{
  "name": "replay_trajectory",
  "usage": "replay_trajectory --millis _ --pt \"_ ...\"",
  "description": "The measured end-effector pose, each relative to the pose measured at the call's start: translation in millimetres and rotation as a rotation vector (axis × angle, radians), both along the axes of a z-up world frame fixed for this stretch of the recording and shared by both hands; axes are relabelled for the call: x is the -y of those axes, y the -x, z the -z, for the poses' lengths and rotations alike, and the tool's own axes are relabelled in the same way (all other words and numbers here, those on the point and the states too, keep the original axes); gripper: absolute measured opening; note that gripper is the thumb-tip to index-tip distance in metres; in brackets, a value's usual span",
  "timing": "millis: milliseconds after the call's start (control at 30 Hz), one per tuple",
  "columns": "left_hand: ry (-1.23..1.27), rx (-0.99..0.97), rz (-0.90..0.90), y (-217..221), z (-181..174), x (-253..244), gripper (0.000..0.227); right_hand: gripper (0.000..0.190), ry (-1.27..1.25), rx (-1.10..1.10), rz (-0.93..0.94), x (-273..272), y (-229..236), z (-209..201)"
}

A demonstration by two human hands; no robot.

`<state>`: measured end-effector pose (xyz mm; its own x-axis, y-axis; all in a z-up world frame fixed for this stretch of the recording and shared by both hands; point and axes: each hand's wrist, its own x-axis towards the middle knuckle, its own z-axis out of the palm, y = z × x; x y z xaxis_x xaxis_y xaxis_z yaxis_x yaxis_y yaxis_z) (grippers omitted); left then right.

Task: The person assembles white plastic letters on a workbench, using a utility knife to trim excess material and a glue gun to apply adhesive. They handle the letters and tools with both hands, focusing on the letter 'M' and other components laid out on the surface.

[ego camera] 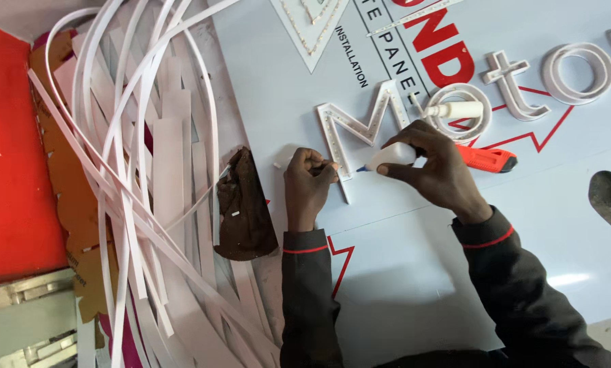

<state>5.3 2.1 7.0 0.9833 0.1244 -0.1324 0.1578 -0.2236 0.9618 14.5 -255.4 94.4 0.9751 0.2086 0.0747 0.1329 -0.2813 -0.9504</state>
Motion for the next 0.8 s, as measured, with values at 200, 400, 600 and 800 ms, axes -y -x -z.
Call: replay_trajectory --millis 200,400,600,800 --pt "-0.029 -0.047 -0.009 3.6 -8.4 2.5 0.02 0.033 0.055 0.104 -0.069 -4.1 2.2 -1.1" --pt "-0.051 -0.064 0.0 2.3 -10.6 2.9 0.019 0.034 0.156 0.166 -0.134 -6.0 -3.7 1.9" --pt "-0.048 -0.076 -0.008 3.0 -17.4 4.8 0.019 0.033 0.2 0.206 -0.17 -8.7 -1.8 -1.4" --pt "-0.049 -0.058 0.001 2.2 -16.9 4.0 0.019 0.033 0.171 0.205 -0.12 -9.0 -3.5 10.1"
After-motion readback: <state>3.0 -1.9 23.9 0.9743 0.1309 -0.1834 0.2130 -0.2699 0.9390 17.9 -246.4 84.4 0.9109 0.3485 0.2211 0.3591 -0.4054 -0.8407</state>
